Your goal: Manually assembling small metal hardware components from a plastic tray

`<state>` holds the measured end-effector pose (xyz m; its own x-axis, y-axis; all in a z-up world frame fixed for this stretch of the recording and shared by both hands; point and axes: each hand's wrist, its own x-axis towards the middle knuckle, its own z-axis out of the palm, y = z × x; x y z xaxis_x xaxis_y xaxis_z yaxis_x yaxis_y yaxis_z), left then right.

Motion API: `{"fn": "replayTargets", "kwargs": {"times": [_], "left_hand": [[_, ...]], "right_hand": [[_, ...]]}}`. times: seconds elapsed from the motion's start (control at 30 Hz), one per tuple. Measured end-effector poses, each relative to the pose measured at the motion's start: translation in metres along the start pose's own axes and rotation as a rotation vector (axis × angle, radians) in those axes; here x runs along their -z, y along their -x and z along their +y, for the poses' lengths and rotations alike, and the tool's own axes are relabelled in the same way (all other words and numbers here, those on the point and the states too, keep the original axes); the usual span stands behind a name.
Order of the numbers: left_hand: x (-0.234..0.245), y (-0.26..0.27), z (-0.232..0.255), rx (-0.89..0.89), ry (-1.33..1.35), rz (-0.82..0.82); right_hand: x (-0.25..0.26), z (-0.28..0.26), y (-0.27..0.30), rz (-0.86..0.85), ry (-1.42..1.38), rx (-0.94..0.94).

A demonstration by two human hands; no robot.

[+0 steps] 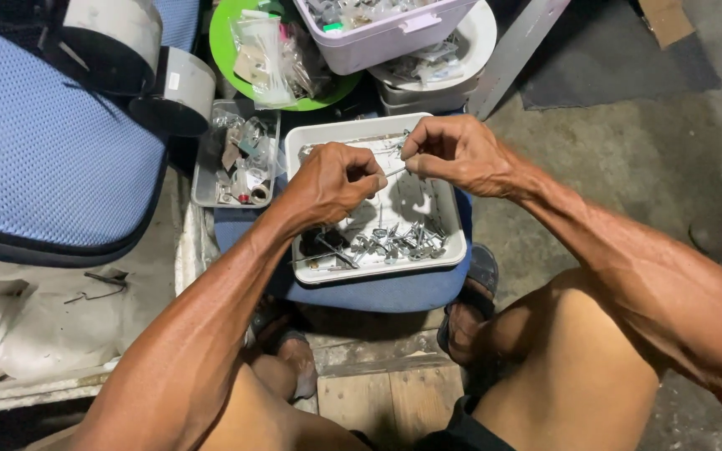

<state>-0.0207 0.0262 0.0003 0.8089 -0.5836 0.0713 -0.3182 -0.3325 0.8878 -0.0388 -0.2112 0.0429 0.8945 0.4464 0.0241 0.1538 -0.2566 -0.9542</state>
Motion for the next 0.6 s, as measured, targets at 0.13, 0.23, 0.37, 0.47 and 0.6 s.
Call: {"fn": "replayTargets", "kwargs": {"times": [0.13,0.23,0.37,0.47,0.6], "left_hand": [[-0.004,0.003,0.008,-0.024,-0.013,0.029],[-0.01,-0.002,0.0,-0.041,-0.03,0.047],[-0.013,-0.005,0.002,-0.065,-0.08,0.109],[-0.009,-0.005,0.003,-0.039,-0.028,0.18],[-0.008,0.006,0.023,0.102,0.308,0.181]], "right_hand": [[-0.001,0.011,-0.003,-0.017,0.025,0.011],[-0.007,0.009,-0.002,-0.001,0.062,0.035],[-0.015,-0.011,0.001,-0.004,0.03,0.062],[-0.009,-0.005,-0.003,0.041,0.082,0.103],[-0.006,0.004,-0.007,0.082,0.214,0.204]]}}
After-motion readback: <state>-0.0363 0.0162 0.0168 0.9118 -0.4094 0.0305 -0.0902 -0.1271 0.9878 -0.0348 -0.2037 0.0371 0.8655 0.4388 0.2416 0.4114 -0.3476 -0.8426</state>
